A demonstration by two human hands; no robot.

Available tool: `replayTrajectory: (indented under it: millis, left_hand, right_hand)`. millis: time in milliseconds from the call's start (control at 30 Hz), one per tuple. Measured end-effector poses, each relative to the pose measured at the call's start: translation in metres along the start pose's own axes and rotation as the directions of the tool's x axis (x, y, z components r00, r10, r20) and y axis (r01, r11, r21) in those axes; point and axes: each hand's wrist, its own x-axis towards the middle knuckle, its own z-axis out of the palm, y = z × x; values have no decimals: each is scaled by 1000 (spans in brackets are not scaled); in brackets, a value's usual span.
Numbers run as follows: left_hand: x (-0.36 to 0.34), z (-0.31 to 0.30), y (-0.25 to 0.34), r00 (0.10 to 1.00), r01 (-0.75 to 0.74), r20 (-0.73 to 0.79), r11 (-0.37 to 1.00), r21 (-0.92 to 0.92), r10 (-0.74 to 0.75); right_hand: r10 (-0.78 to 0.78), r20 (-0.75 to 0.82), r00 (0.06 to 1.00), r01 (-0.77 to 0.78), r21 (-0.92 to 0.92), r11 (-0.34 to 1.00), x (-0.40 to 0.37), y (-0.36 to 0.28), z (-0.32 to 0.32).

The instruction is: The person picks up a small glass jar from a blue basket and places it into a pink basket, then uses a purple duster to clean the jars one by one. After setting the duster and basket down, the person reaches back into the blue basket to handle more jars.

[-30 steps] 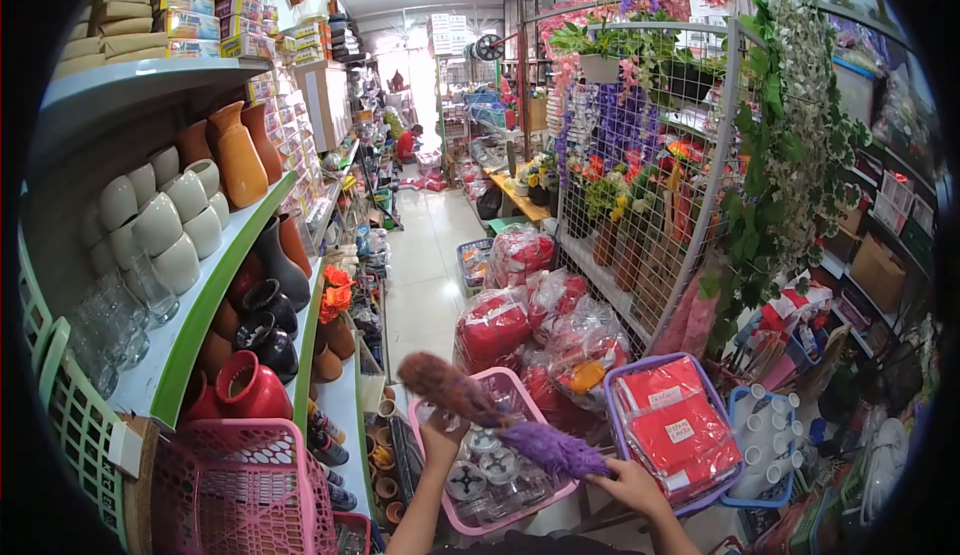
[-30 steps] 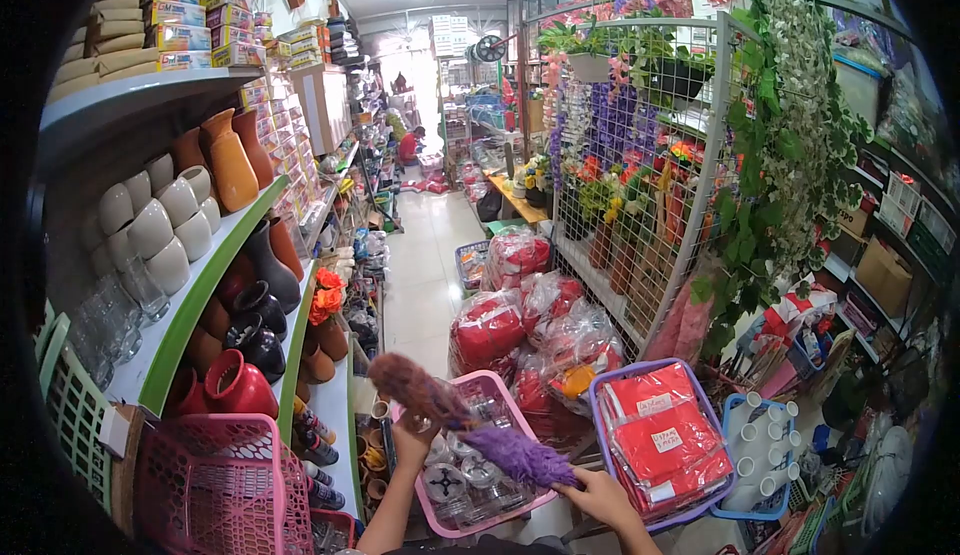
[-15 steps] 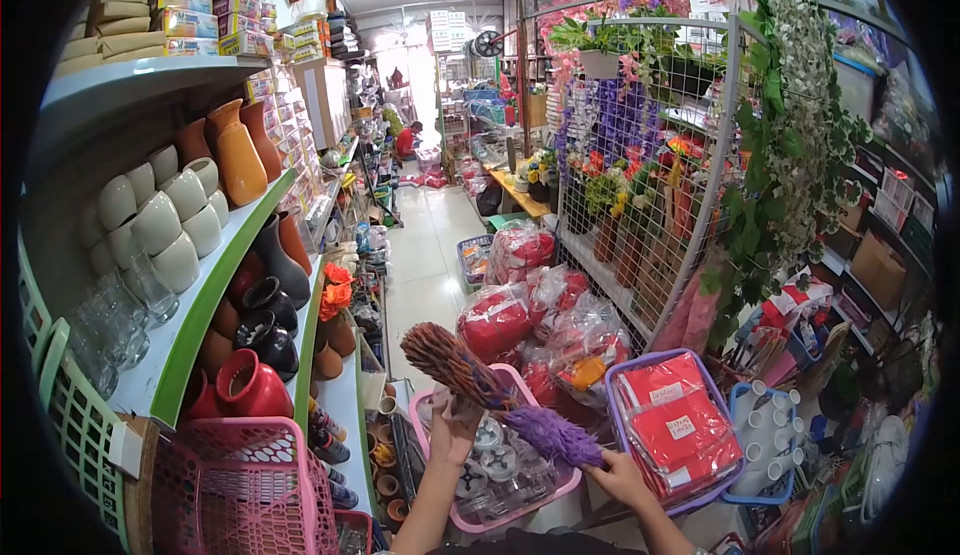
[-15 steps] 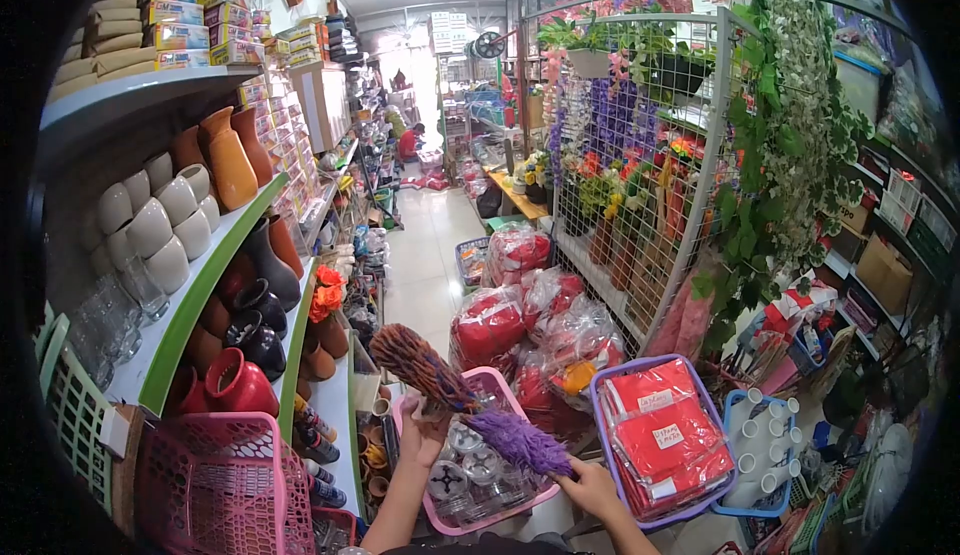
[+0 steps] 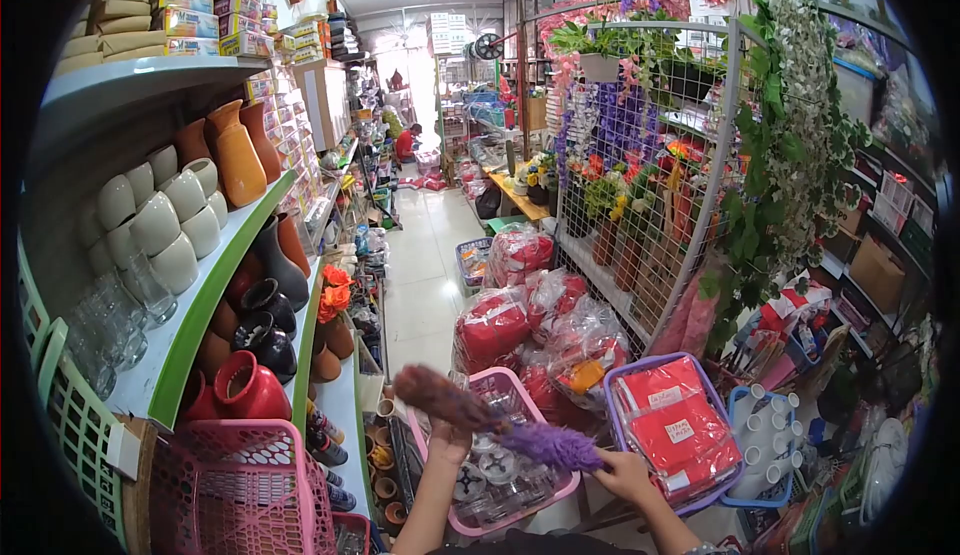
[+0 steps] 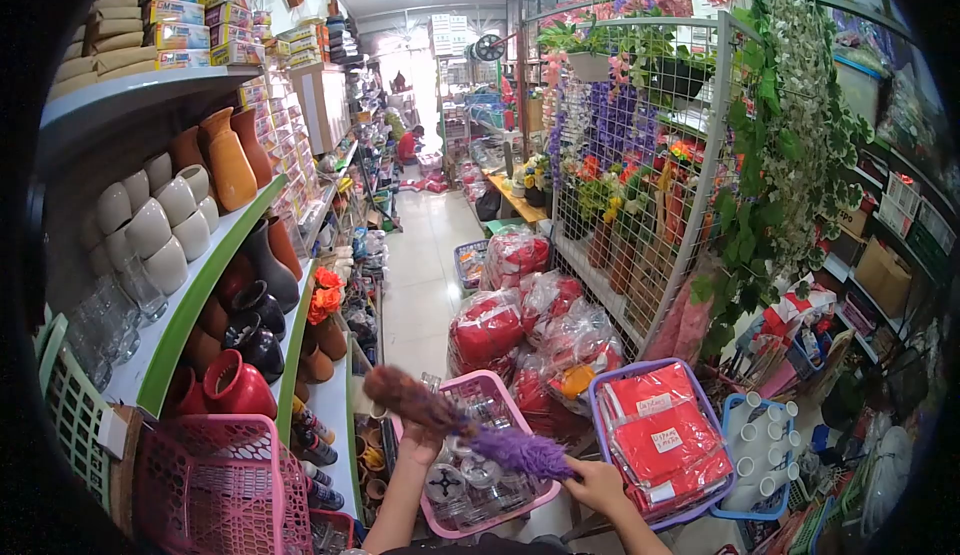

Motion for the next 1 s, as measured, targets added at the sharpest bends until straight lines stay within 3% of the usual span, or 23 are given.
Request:
replayTrajectory:
  millis: [100,167,200,233,267,300,333,433,500,533,567,600,633,700,733,767,833,867,967,1000]
  left_hand:
    - [2,1,1,984,111,-120,981,-160,-131]
    - [14,-31,-3,997,11,82,999,36,-13]
    - [-7,47,-15,960,-120,-248,992,46,128]
    - [-2,26,-9,961,-122,-246,991,47,129]
    - [7,-15,1,997,49,-46,986,-161,-57]
    - [6,-11,3,961,254,188,912,-323,-202]
    - [3,-1,0,979,164,-69,945,-284,-191]
    - [9,-18,-6,994,99,-35,983,-156,-105]
    - [14,-20,1,984,177,21,975,-134,-175]
    - [7,-8,1,965,263,61,940,-216,-256]
    - [0,4,-1,938,347,107,891,-293,-330]
    - [-5,23,-9,965,139,-223,990,-21,-140]
    - [-2,13,-9,965,139,-224,990,-21,-140]
    - [10,-10,-8,973,208,121,976,-68,-199]
    - [-17,60,-23,989,-20,-144,999,30,24]
    - [-11,47,-20,989,-19,-145,999,31,24]
    - [-4,41,-18,993,60,-88,974,-217,-81]
    - [-4,36,-18,953,45,-290,989,-142,-85]
    - [-2,27,-23,986,159,-39,986,-40,-161]
    - [-14,49,-29,998,48,32,999,3,-48]
  right_hand:
    - [133,-9,991,-133,32,991,4,7,9]
    - [-121,-1,993,121,15,993,2,20,14]
    - [-152,31,988,153,-46,987,2,18,12]
    - [-154,29,988,155,-46,987,4,16,9]
    - [-71,9,997,71,-55,996,6,12,5]
    - [14,-12,1000,-14,-65,998,8,9,0]
    - [14,-12,1000,-15,-67,998,8,11,1]
    - [-12,-2,1000,12,-53,999,10,17,4]
    - [-144,10,990,144,-59,988,9,17,4]
    - [-144,8,990,145,-59,988,11,16,3]
    - [-6,11,1000,6,-36,999,14,15,2]
    - [134,18,991,-134,-14,991,16,15,1]
    - [134,19,991,-134,-14,991,15,18,4]
    - [-108,-18,994,108,4,994,13,29,12]
    - [-148,-16,989,148,-9,989,11,28,13]
    - [-147,-16,989,147,-7,989,13,28,12]
    - [-43,-64,997,41,-31,999,17,27,8]
    - [-42,-61,997,40,-32,999,17,28,8]
    - [-169,-75,983,173,43,984,19,36,12]
    - [-168,-78,983,172,43,984,19,38,14]
